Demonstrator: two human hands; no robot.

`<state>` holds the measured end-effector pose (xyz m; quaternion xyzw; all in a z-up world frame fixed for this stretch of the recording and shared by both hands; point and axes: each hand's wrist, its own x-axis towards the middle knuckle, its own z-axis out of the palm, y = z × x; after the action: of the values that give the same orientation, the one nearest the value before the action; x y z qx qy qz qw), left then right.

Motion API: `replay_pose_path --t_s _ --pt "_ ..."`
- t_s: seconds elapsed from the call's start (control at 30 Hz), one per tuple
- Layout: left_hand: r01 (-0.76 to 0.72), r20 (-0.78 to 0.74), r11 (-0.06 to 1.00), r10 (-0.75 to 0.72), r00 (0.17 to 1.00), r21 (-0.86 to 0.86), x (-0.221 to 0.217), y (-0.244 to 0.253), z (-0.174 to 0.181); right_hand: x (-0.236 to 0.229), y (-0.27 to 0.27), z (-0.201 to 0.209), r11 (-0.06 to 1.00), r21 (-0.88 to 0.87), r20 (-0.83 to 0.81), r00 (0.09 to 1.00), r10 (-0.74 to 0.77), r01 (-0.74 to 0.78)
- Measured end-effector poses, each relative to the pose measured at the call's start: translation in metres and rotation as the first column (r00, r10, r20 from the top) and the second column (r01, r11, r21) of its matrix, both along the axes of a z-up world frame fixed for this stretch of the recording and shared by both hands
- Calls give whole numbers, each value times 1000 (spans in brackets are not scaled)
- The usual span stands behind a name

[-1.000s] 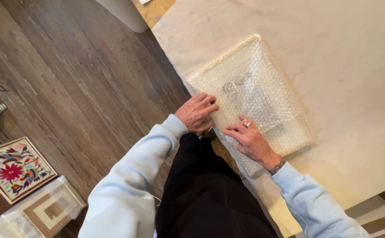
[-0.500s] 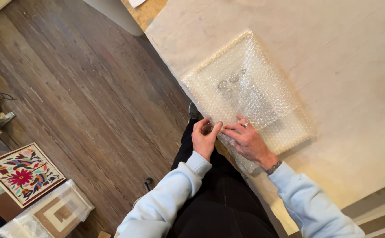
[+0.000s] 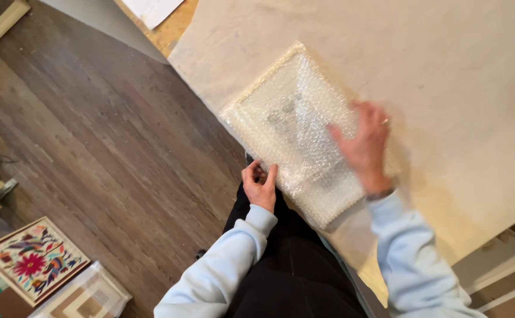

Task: The recorder is wrapping a framed artwork in bubble wrap and securing it with tape.

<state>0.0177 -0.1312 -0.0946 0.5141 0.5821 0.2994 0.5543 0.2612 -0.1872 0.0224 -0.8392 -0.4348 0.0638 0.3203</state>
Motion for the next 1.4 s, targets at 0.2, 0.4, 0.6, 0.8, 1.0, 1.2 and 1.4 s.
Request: replay_pose_path --t_s 0.2,0.4,0.6,0.8,1.0,1.2,1.4 --pt "-35 120 990 51 991 -136 2 1 0 46 15 -15 964 -241 -93 986 -141 115" --pt "-46 98 986 63 993 -158 8 4 12 54 8 -21 973 -229 -360 927 -106 22" --pt "-27 56 985 37 998 -168 15 3 22 51 -22 -37 990 -113 -367 922 -122 86" --pt "23 -38 996 -27 999 -87 12 0 21 40 -33 -55 992 -72 -17 994 -104 102" --pt "4 20 1000 -3 1000 -19 10 -5 2 47 -29 -57 974 4 -103 969 -224 225" --pt "-108 21 943 121 992 -316 6 -7 -19 62 -33 -75 956 -156 -412 863 -291 247" --pt "-117 39 858 157 987 -500 2 -12 42 63 -32 -72 962 -129 -457 847 -272 239"
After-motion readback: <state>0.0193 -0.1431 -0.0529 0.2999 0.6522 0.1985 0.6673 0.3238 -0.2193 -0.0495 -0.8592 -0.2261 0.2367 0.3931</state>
